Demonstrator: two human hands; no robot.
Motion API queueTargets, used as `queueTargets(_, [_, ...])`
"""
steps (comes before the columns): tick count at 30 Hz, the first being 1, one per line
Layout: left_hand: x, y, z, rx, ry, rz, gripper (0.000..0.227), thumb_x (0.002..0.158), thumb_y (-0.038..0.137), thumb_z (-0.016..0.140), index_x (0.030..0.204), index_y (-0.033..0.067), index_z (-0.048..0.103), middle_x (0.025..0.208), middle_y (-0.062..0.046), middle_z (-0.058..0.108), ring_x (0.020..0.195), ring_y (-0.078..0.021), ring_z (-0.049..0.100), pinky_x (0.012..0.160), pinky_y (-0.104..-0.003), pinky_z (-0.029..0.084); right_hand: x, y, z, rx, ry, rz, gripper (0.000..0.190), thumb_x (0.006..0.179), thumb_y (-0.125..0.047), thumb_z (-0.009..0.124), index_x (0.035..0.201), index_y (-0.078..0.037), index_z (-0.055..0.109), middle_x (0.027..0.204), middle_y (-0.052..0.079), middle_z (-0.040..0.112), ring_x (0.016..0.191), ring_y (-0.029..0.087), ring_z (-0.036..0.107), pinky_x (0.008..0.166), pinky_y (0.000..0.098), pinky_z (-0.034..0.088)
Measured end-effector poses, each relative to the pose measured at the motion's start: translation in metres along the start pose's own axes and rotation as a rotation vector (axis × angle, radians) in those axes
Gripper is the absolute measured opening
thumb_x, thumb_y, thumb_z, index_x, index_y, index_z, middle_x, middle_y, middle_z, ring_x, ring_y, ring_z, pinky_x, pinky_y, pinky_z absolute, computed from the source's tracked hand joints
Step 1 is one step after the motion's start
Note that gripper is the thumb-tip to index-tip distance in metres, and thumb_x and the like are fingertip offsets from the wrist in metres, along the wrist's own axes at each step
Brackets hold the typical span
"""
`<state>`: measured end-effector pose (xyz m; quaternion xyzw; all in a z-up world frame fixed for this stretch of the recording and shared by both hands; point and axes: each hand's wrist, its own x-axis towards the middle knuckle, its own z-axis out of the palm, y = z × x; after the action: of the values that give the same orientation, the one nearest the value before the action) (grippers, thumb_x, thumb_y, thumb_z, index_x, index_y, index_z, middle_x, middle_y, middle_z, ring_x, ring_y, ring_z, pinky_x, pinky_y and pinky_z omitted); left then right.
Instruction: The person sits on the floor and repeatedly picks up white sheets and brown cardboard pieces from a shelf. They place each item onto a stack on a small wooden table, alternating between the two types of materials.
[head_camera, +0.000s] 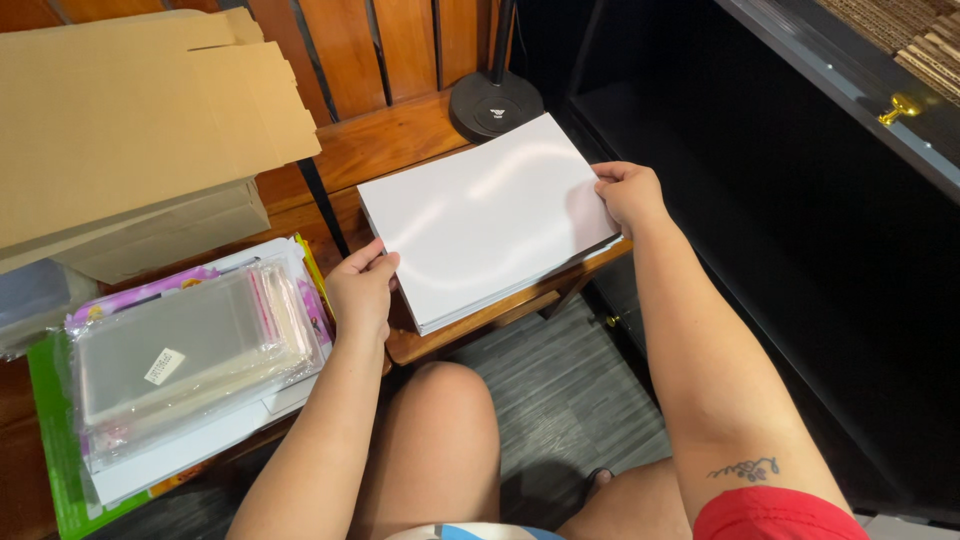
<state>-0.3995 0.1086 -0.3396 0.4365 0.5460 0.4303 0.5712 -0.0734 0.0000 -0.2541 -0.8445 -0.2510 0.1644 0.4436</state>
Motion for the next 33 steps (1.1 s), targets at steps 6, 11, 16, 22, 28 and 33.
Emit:
queueTargets(6, [-0.001, 0.003, 0.001, 0.037, -0.002, -0.013, 0.039, 0.088, 0.007, 0.081, 0.126, 0.0061, 0.073, 0.093, -0.013, 0.074, 0.085, -0.0147, 0.071, 0.077, -0.028, 0.065, 0.022, 0.021, 0.005, -0.006, 0.0, 0.001, 0.029, 0.094, -0.004, 0.068, 0.119, -0.015, 0.077, 0.101, 0.005, 0.077, 0.101, 0.023, 0.073, 0.091, 0.0425, 0.059])
queueTargets(11, [0.004, 0.0, 0.001, 0.033, -0.002, -0.017, 0.038, 0.087, 0.007, 0.082, 0.124, 0.0068, 0.074, 0.093, -0.013, 0.073, 0.085, -0.0158, 0.072, 0.076, -0.028, 0.065, 0.031, 0.029, 0.01, -0.012, 0.004, 0.0, 0.029, 0.094, -0.005, 0.068, 0.12, -0.015, 0.077, 0.102, 0.005, 0.077, 0.102, 0.023, 0.073, 0.091, 0.0426, 0.059])
queueTargets(16, [-0.002, 0.007, -0.001, 0.043, -0.002, -0.019, 0.039, 0.087, 0.006, 0.082, 0.125, 0.0064, 0.074, 0.095, -0.015, 0.073, 0.087, -0.0179, 0.073, 0.077, -0.029, 0.065, 0.019, 0.021, 0.009, -0.031, 0.007, 0.001, 0.029, 0.094, -0.004, 0.068, 0.119, -0.017, 0.078, 0.101, 0.004, 0.077, 0.101, 0.023, 0.073, 0.09, 0.0437, 0.06])
queueTargets(22, [0.005, 0.0, 0.002, 0.064, -0.007, -0.04, 0.038, 0.089, 0.005, 0.08, 0.126, 0.006, 0.073, 0.095, -0.015, 0.071, 0.086, -0.0167, 0.072, 0.078, -0.027, 0.065, 0.028, 0.027, 0.009, -0.025, 0.001, 0.015, 0.029, 0.094, -0.004, 0.068, 0.118, -0.017, 0.078, 0.1, 0.003, 0.076, 0.1, 0.022, 0.072, 0.091, 0.0429, 0.059])
queueTargets(28, [-0.004, 0.01, 0.001, 0.104, -0.016, -0.041, 0.035, 0.088, 0.006, 0.081, 0.123, 0.008, 0.075, 0.092, -0.014, 0.071, 0.084, -0.0174, 0.074, 0.076, -0.027, 0.066, 0.025, 0.025, 0.004, 0.027, 0.01, 0.033, 0.029, 0.095, -0.003, 0.065, 0.119, -0.014, 0.077, 0.099, 0.006, 0.075, 0.1, 0.024, 0.071, 0.091, 0.0439, 0.058])
queueTargets(33, [-0.016, 0.021, 0.003, 0.106, -0.01, -0.052, 0.038, 0.091, 0.004, 0.078, 0.128, 0.0035, 0.071, 0.099, -0.019, 0.072, 0.088, -0.019, 0.073, 0.083, -0.03, 0.064, 0.042, 0.044, 0.009, -0.104, 0.008, -0.054, 0.027, 0.093, -0.008, 0.071, 0.116, -0.019, 0.079, 0.098, 0.001, 0.075, 0.1, 0.022, 0.072, 0.089, 0.0416, 0.059])
